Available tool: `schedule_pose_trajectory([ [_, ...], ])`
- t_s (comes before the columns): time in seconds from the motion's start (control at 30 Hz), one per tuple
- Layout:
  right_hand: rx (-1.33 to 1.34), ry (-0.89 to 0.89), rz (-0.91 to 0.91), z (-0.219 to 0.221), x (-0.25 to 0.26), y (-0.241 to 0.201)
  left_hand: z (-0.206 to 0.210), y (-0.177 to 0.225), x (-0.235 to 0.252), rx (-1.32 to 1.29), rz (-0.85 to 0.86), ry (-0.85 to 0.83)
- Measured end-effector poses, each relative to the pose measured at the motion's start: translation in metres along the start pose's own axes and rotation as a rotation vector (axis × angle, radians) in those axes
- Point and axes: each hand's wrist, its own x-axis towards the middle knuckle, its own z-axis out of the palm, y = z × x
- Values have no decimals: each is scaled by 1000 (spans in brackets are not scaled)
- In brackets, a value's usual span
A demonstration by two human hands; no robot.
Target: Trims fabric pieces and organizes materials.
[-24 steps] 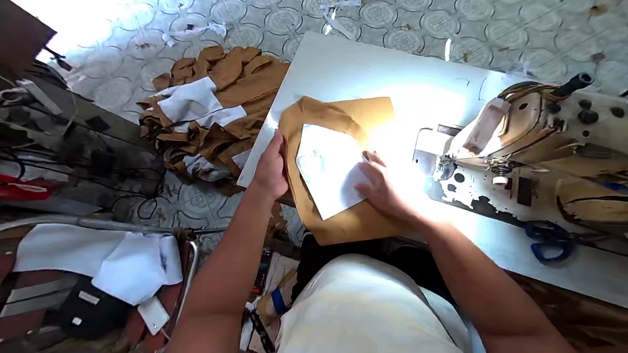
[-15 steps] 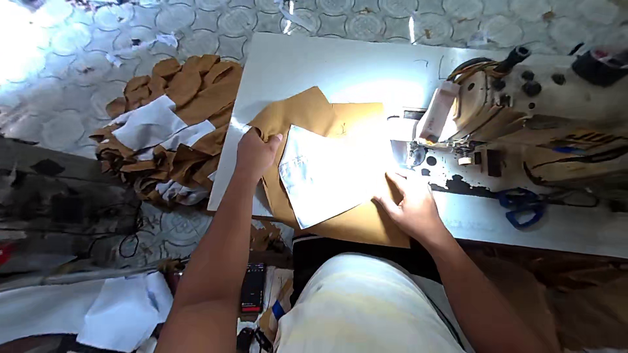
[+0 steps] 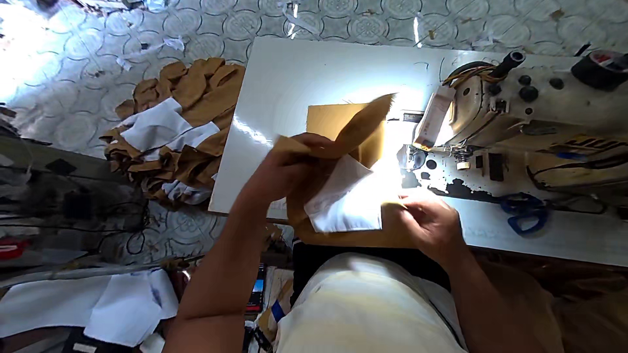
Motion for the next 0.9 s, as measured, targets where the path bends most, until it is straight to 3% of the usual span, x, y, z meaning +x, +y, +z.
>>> schedule_pose_trajectory([
  [0.1,35,-33,213,-11,-32,-1,16,-37,21,551,-279,62],
  [0.2,97,-39,373,-14,-52,7,27,-45,39,733,-551,156],
  [0.27,152,-34,424,-17,-54,10,27,-44,45,799,-595,203],
  [0.63,-84,-299,304,-42,-43,17,3,-65,43,683,-603,176],
  [0.77,-278,-232,268,-45,-38,21,3,-67,43,687,-564,181],
  [0.9,-428,-154,137,-32,-11,17,23,-43,17,892,-362,332],
])
